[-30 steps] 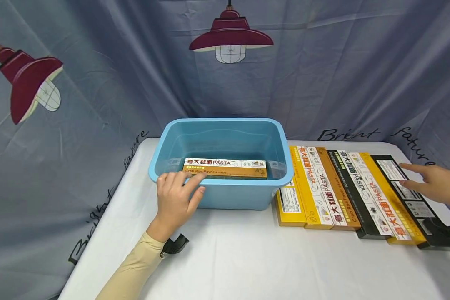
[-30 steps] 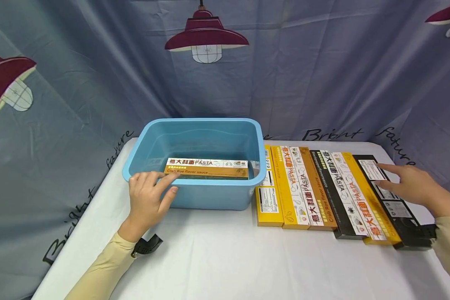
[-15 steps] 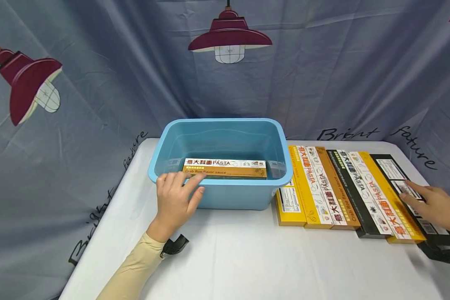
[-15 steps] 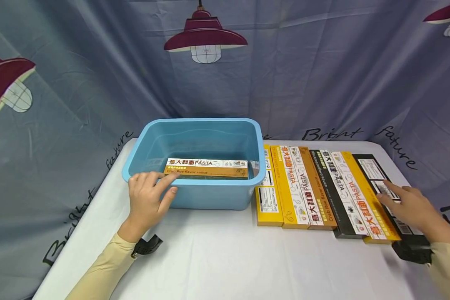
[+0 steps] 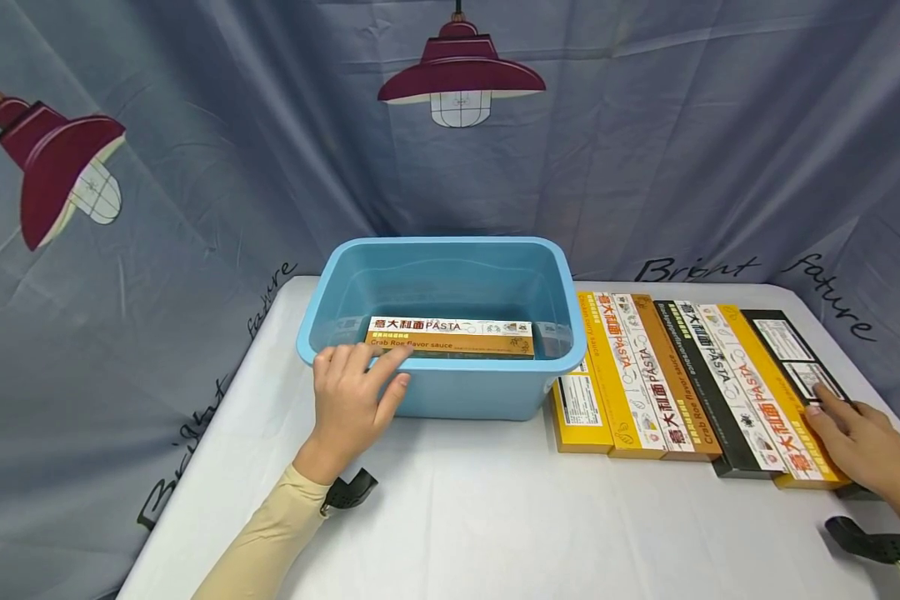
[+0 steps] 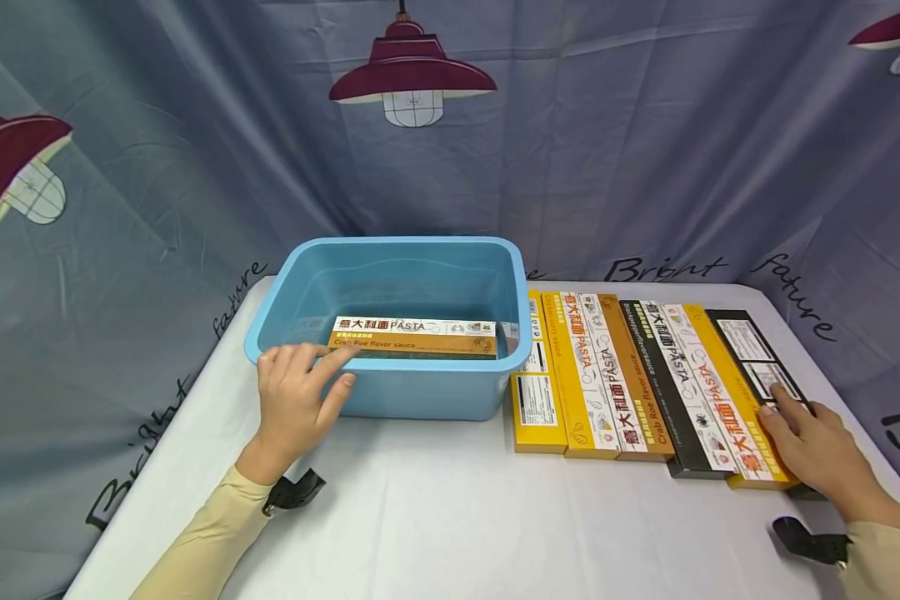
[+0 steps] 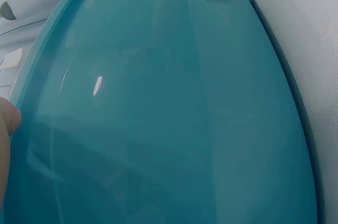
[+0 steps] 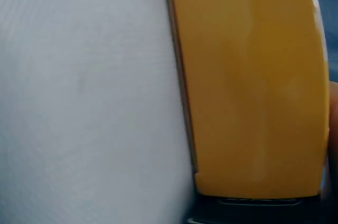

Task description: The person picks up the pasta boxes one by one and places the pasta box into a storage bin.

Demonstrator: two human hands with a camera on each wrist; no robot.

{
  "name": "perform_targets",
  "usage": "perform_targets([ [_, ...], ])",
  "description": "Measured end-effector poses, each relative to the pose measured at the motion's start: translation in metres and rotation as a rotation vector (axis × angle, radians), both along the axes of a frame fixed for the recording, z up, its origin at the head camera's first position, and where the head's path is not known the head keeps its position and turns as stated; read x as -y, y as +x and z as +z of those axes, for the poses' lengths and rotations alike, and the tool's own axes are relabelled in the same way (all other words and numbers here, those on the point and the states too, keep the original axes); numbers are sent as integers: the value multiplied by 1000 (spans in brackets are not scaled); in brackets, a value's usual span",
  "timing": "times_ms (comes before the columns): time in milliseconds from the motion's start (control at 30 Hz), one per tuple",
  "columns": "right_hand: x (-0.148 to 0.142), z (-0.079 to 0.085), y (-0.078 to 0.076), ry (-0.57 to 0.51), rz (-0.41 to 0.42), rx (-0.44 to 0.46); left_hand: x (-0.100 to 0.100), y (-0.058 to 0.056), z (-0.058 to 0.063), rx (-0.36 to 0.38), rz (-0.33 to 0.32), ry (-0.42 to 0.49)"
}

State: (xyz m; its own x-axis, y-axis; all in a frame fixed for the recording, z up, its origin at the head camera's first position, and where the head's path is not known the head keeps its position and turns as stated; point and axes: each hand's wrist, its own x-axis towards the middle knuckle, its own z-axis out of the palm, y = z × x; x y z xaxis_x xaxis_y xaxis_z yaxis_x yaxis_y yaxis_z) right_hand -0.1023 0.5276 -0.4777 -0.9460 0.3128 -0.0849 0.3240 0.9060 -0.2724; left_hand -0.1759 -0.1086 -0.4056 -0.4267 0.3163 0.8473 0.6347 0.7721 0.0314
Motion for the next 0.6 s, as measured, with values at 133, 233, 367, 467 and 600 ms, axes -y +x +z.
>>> perform_targets([
  [133, 1, -1, 1, 10, -19, -1, 0, 0, 0, 3, -1, -1],
  [233, 0, -1, 1, 18, -20, 9, 0, 0, 0, 4, -2, -2],
  [367, -1, -2, 2, 39, -19, 31, 0, 0, 0, 4, -4, -2],
  [467, 0, -2, 4, 61, -19, 39, 1, 0, 1, 1, -5, -1],
  [600, 1, -2, 6, 77, -23, 13, 1, 0, 1, -1, -2, -2],
])
